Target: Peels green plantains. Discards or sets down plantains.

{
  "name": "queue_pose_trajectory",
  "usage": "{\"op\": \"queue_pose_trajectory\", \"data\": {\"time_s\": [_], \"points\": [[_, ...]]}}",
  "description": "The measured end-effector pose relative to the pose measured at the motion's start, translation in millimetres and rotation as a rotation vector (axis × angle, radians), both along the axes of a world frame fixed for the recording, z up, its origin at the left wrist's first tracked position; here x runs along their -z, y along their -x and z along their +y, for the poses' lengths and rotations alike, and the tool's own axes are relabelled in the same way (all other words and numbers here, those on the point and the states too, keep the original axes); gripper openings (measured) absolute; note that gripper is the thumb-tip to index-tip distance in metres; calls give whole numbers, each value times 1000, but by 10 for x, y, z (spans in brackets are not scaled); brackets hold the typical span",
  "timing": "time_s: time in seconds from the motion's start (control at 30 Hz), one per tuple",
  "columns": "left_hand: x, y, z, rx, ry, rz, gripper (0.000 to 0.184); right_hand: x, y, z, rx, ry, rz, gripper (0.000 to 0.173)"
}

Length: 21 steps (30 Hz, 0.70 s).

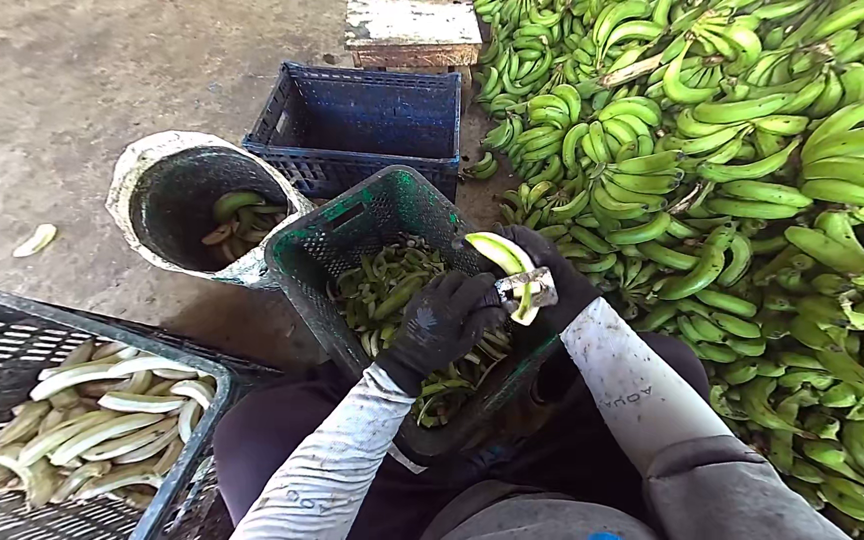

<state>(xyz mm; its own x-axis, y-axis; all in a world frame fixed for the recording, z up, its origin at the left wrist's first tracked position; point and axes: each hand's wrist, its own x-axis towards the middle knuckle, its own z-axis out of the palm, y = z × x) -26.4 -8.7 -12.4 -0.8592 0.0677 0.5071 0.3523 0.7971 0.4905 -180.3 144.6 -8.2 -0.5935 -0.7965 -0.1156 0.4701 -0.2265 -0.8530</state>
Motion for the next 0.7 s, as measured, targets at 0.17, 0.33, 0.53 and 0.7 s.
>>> {"op": "queue_pose_trajectory", "data": {"time_s": [0.17, 0.33, 0.53, 0.7], "points": [[-72, 82, -84, -287, -239, -227, 44, -211, -264, -82, 246, -400, 464, 24], [-199, 78, -256, -427, -435, -345, 40, -222, -307, -258, 243, -166, -3, 26], [-156, 18, -198, -490, -288, -338, 48, 30, -724, -480, 295, -360, 396, 37], [-67, -37, -209, -461, -244, -320, 47, 67, -769, -444, 369, -560, 766, 31]]}}
